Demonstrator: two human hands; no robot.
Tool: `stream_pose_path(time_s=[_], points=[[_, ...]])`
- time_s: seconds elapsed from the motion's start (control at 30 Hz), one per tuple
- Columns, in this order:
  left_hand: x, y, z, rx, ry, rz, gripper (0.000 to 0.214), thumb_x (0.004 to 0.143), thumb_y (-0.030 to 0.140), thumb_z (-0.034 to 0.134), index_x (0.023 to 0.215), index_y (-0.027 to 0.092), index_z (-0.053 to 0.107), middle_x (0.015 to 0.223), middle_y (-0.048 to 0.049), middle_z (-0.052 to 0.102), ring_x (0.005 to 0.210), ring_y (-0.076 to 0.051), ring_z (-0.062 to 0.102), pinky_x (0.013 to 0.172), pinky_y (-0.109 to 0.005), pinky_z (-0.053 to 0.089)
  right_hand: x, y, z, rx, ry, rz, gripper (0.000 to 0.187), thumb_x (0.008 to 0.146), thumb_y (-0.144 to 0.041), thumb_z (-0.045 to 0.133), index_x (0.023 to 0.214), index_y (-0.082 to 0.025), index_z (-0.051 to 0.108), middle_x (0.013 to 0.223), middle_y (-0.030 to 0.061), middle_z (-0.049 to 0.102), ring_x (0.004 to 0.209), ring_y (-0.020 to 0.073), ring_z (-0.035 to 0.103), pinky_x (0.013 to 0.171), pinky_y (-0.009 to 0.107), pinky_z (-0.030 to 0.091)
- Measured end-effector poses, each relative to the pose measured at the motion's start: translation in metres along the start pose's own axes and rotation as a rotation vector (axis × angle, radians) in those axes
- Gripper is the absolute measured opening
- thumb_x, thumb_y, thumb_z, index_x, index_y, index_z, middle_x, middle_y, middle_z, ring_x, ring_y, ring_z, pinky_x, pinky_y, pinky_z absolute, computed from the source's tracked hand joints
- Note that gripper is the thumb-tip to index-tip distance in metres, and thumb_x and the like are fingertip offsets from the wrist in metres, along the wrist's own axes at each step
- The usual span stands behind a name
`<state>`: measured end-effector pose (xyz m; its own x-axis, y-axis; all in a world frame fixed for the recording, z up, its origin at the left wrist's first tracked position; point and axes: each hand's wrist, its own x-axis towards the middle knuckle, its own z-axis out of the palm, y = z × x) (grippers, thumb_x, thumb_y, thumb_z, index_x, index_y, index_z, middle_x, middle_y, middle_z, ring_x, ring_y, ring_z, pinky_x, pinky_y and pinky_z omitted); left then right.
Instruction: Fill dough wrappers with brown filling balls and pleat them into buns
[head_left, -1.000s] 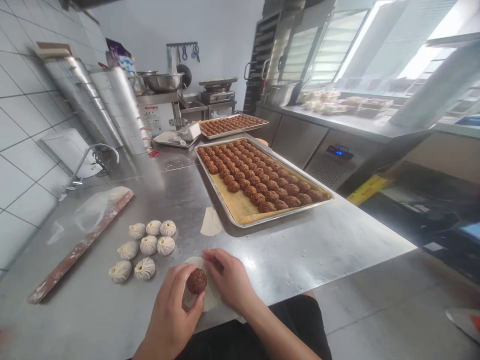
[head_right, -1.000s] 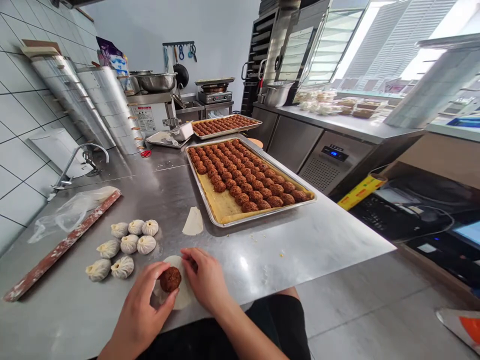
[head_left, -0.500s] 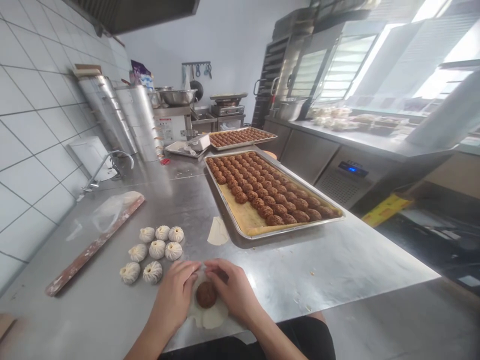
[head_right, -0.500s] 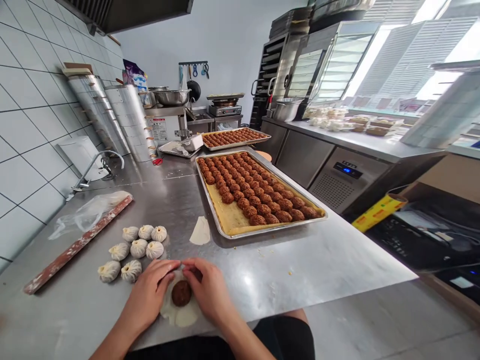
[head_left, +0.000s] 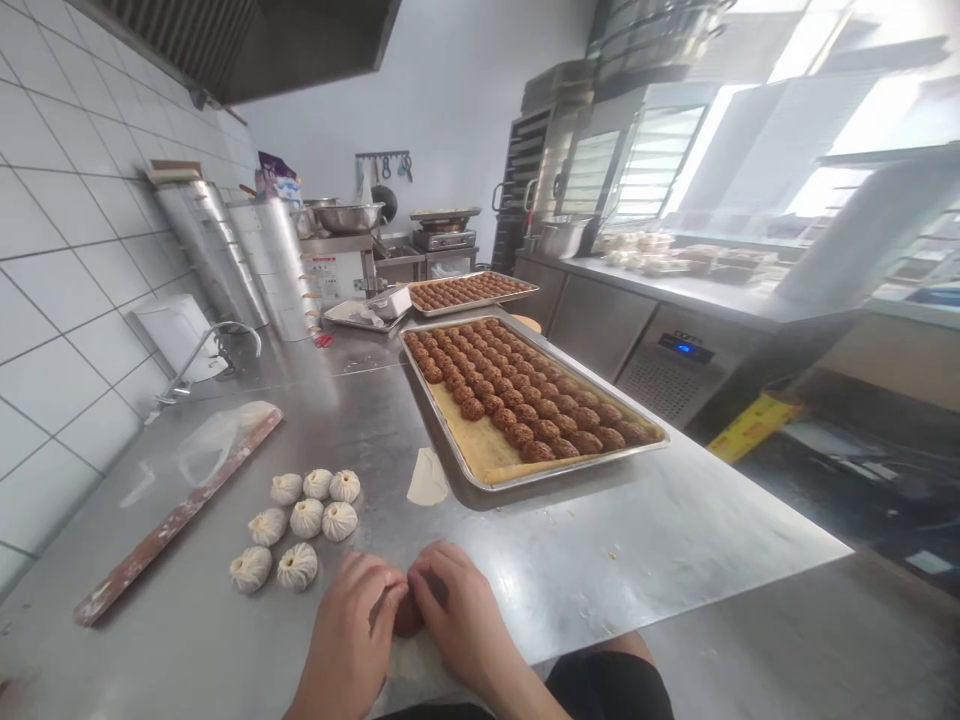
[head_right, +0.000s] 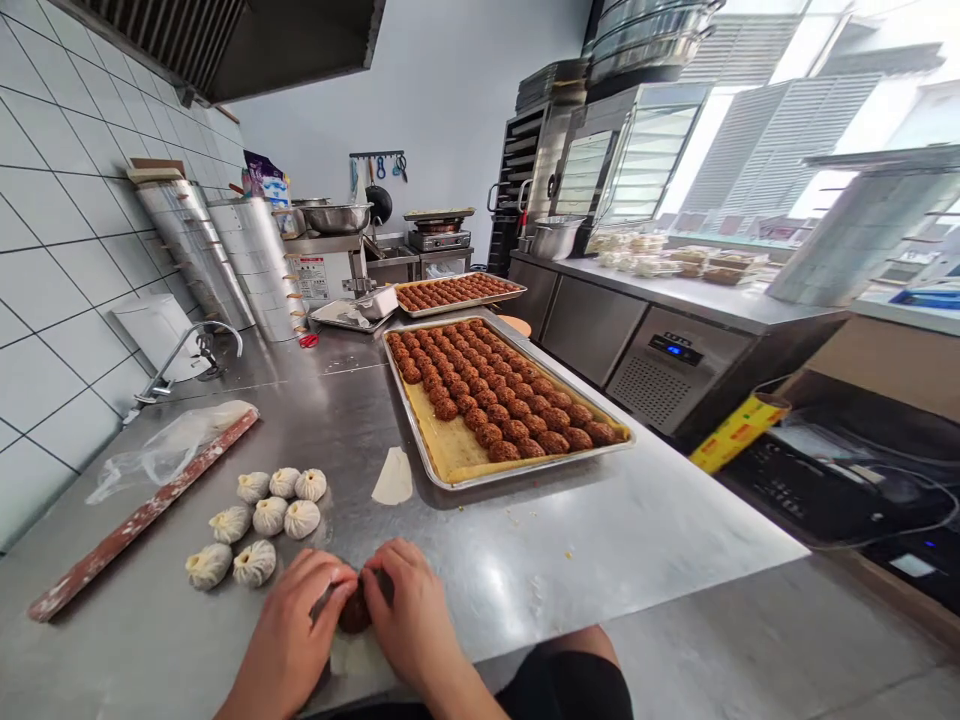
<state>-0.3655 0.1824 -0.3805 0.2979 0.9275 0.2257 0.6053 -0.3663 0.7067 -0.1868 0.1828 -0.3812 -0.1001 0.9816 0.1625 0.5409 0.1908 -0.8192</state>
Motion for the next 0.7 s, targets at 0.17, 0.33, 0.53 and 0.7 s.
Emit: stream_pose_path(time_s=[0.17, 0.33, 0.53, 0.7], points=[[0.002, -0.008, 0.000, 0.001, 0.015, -0.109, 0.032, 0.103, 0.039, 0.049, 0.128, 0.027, 0.063, 0.126, -0.0078, 0.066, 0.120, -0.026, 0.060, 0.105, -0.045, 0.047, 0.004, -0.003, -0.001, 0.028, -0.014, 0.032, 0.022, 0.101, -0.024, 0.050, 0.084, -0.020, 0.064, 0.091, 0.0042, 0.067, 0.092, 0.0227, 0.063, 0.084, 0.035, 0.046], [0.016, -0.002, -0.019, -0.051, -0.141, -0.172, 0.025, 0.100, 0.037, 0.052, 0.107, 0.029, 0.075, 0.109, -0.0026, 0.074, 0.107, -0.024, 0.067, 0.097, -0.040, 0.050, 0.002, -0.002, 0.003, 0.014, -0.006, 0.043, 0.027, 0.105, -0.028, 0.045, 0.086, -0.020, 0.063, 0.091, 0.0045, 0.067, 0.091, 0.0231, 0.063, 0.082, 0.035, 0.044], [0.027, 0.000, -0.026, -0.043, -0.172, -0.249, 0.018, 0.096, 0.032, 0.059, 0.093, 0.029, 0.076, 0.093, 0.0009, 0.075, 0.092, -0.022, 0.069, 0.086, -0.036, 0.049, -0.002, 0.000, 0.001, 0.028, -0.044, 0.013, 0.020, 0.103, -0.026, 0.049, 0.095, -0.020, 0.066, 0.098, 0.0050, 0.069, 0.099, 0.0238, 0.064, 0.089, 0.037, 0.045], [0.022, 0.005, -0.020, 0.019, -0.121, -0.146, 0.024, 0.102, 0.032, 0.049, 0.088, 0.025, 0.068, 0.094, -0.0021, 0.068, 0.092, -0.022, 0.064, 0.085, -0.037, 0.048, -0.005, 0.001, 0.000, -0.008, -0.031, 0.018, 0.017, 0.097, -0.018, 0.054, 0.106, -0.020, 0.068, 0.105, 0.0060, 0.070, 0.104, 0.0251, 0.064, 0.092, 0.038, 0.046]])
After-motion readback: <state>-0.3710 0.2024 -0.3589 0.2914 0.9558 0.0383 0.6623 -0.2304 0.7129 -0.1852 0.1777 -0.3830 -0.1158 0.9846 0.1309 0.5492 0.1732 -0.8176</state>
